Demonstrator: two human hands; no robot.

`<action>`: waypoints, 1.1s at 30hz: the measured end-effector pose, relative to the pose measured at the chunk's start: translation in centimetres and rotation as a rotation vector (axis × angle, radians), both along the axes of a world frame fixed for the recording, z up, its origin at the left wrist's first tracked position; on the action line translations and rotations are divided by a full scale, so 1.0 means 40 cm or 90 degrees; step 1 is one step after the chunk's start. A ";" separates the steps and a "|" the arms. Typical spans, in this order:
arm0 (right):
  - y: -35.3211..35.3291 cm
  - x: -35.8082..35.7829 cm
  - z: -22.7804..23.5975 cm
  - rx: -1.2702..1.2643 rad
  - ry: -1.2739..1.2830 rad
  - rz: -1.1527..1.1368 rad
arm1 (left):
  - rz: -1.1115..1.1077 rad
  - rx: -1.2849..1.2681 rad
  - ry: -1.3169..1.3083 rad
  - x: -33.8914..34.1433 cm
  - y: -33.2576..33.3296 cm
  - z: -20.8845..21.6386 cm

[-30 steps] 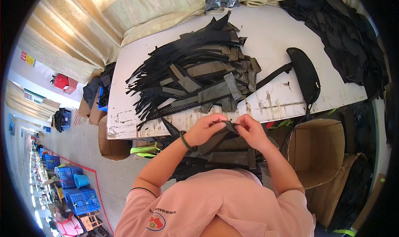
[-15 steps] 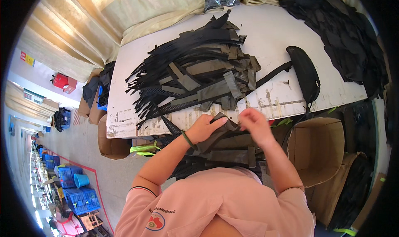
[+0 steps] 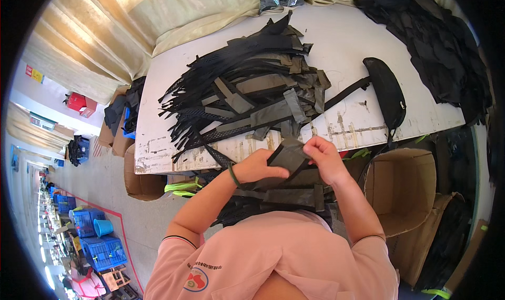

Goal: Inspecting and organizing black mesh straps on a factory work table.

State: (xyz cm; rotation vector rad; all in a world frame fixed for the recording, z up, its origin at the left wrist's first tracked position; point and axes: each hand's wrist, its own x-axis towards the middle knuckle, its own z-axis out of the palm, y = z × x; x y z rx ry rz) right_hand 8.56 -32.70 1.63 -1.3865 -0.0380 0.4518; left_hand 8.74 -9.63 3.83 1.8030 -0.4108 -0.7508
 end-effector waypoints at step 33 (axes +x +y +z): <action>0.068 0.233 -0.067 -0.582 -0.551 -0.145 | -0.230 0.381 -0.077 -0.166 0.098 -0.080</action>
